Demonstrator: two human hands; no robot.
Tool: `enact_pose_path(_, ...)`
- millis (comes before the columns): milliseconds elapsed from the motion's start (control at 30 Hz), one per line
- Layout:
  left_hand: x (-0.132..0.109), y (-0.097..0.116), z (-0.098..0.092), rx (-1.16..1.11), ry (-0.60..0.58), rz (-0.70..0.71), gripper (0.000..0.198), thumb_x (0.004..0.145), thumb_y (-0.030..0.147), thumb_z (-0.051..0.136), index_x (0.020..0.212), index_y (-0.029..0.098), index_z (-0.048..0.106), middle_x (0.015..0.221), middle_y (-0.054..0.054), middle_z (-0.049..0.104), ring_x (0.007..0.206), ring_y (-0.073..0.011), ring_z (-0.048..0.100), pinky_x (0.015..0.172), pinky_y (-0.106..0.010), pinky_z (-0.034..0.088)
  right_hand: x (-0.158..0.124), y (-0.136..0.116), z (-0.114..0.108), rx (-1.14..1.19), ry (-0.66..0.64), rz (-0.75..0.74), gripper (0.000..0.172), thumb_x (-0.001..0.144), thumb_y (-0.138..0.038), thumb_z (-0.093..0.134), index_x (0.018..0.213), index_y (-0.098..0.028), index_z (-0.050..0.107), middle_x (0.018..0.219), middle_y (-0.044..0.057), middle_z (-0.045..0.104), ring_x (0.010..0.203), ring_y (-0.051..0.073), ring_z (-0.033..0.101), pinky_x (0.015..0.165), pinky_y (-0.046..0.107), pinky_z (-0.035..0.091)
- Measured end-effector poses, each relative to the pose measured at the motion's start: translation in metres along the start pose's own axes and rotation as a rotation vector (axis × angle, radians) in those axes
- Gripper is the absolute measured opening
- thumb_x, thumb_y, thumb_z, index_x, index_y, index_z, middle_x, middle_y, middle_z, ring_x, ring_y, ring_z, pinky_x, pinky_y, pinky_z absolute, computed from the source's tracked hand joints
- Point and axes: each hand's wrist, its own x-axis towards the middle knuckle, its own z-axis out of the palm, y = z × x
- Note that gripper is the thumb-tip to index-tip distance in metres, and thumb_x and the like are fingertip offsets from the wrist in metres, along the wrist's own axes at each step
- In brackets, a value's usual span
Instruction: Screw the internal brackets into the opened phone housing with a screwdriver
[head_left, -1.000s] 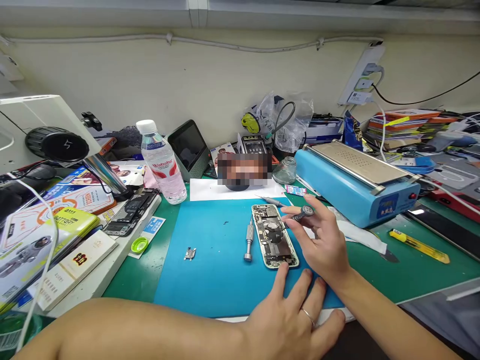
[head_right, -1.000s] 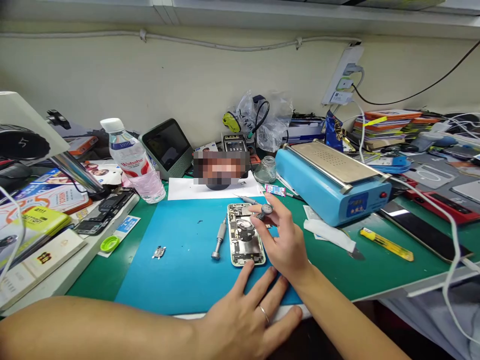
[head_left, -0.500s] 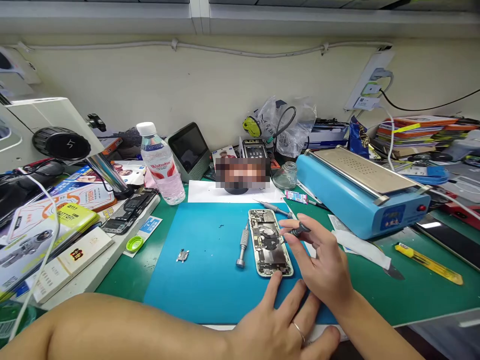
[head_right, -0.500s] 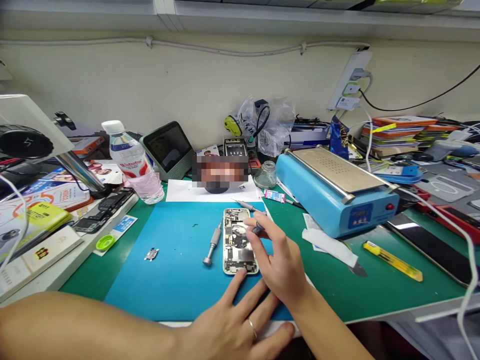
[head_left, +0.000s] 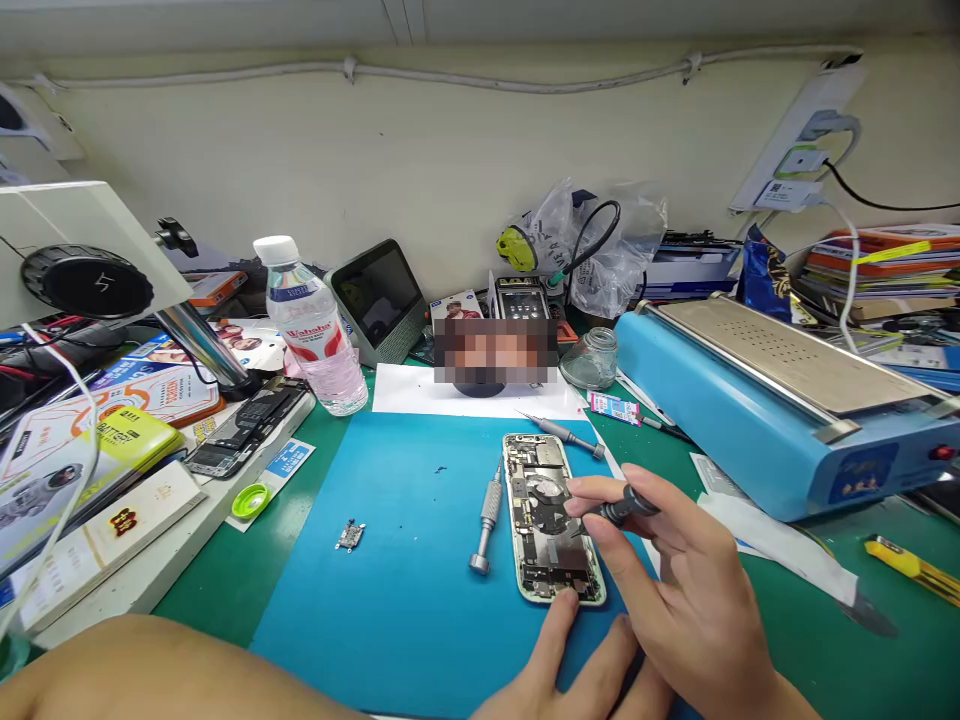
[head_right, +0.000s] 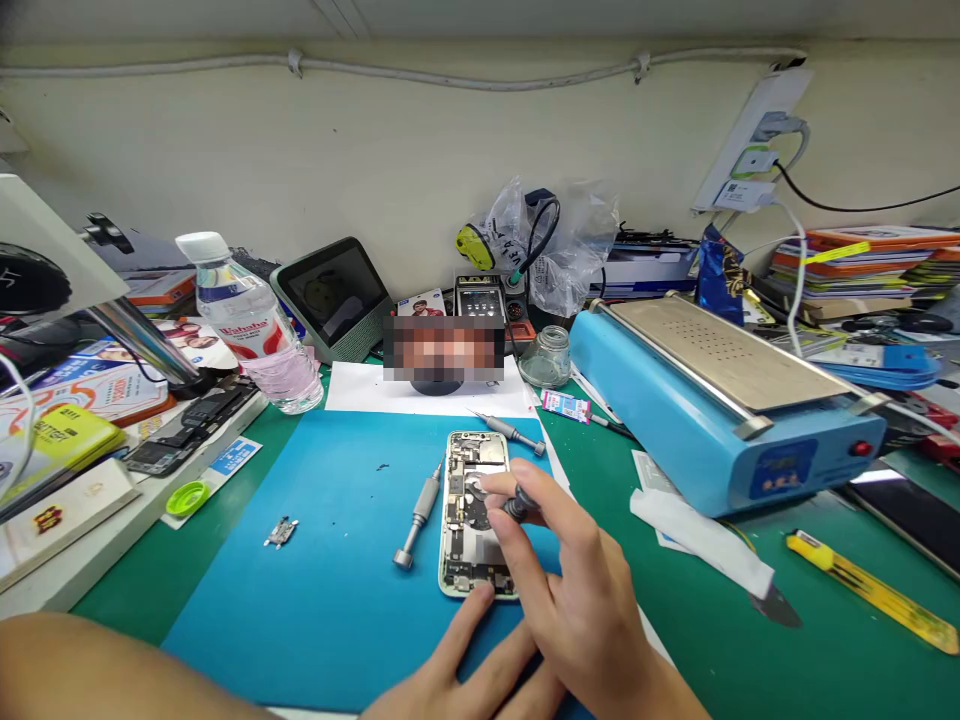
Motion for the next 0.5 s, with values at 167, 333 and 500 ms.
enact_pose_path(167, 0.002, -0.003, -0.002, -0.049, -0.002, -0.004, 0.041, 0.105, 0.055, 0.051, 0.143, 0.043, 0.057, 0.144, 0.004, 0.064, 0.145, -0.0232, 0.050, 0.122, -0.049, 0.039, 0.003, -0.001, -0.002, 0.015, 0.061, 0.132, 0.056, 0.097, -0.009, 0.063, 0.146, -0.030, 0.048, 0.115, 0.002, 0.075, 0.099, 0.014, 0.077, 0.087, 0.026, 0.066)
enact_pose_path(333, 0.007, -0.010, -0.012, -0.086, -0.008, 0.009, 0.034, 0.102, 0.050, 0.060, 0.135, 0.045, 0.064, 0.137, 0.007, 0.068, 0.139, -0.0207, 0.055, 0.123, -0.049, 0.036, 0.007, -0.004, -0.001, 0.028, 0.080, 0.183, 0.053, 0.098, -0.013, 0.064, 0.145, -0.031, 0.048, 0.115, 0.003, 0.074, 0.098, 0.015, 0.077, 0.086, 0.026, 0.066)
enact_pose_path(500, 0.009, -0.017, -0.020, -0.112, -0.087, 0.060, 0.036, 0.105, 0.049, 0.055, 0.140, 0.042, 0.061, 0.140, 0.003, 0.067, 0.137, -0.0225, 0.057, 0.120, -0.050, 0.038, 0.006, -0.002, 0.000, 0.021, 0.088, 0.206, 0.051, 0.098, -0.017, 0.065, 0.144, -0.031, 0.049, 0.113, 0.002, 0.075, 0.095, 0.014, 0.078, 0.086, 0.025, 0.066)
